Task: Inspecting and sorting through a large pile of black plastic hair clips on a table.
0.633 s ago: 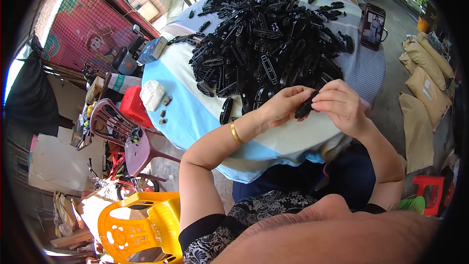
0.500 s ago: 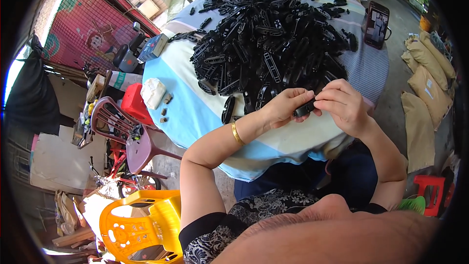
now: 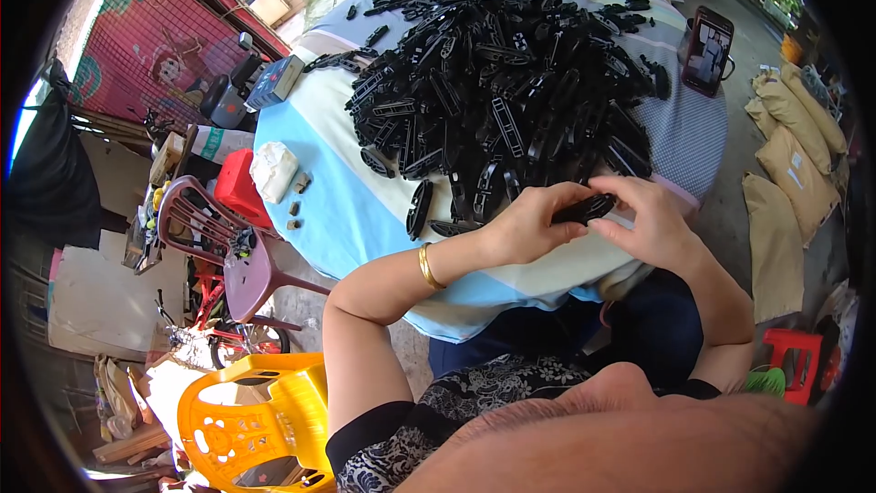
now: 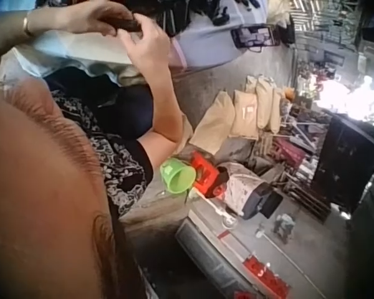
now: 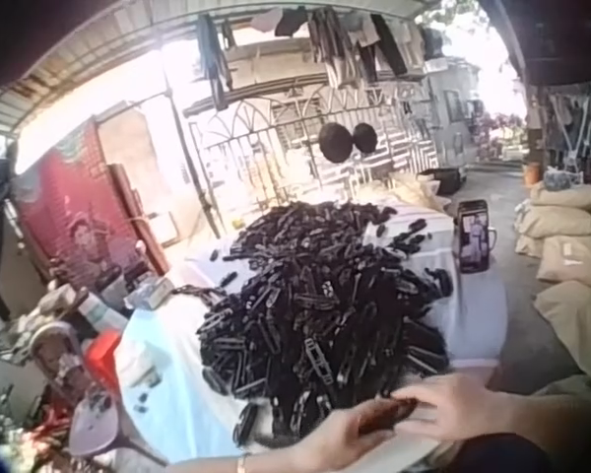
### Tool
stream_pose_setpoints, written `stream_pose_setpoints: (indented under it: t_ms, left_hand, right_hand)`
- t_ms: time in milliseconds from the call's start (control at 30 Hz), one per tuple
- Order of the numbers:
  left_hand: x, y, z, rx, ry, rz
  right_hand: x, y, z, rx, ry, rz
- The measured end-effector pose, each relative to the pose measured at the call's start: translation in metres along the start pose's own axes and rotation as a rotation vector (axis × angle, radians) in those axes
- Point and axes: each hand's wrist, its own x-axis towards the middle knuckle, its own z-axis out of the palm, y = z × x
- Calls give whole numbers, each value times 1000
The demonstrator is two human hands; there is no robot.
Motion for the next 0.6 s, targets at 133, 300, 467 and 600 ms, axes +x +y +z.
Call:
stream_pose_setpoints:
  t_ms: [133,300,467,600]
  left_hand:
    - [-3,5,9,310,47,61]
    - [-2,11,11,414,55,37]
    - [-2,-5,20,449,1,265]
    - [2,0,23,567,-98,345]
  right_hand:
    - [-7,10,-4,13,-281,214]
    - [-12,13,-1,-67,-168,80]
    - [14,60,-38,472,-255,422]
    - [21,117,-42,-154,117,283]
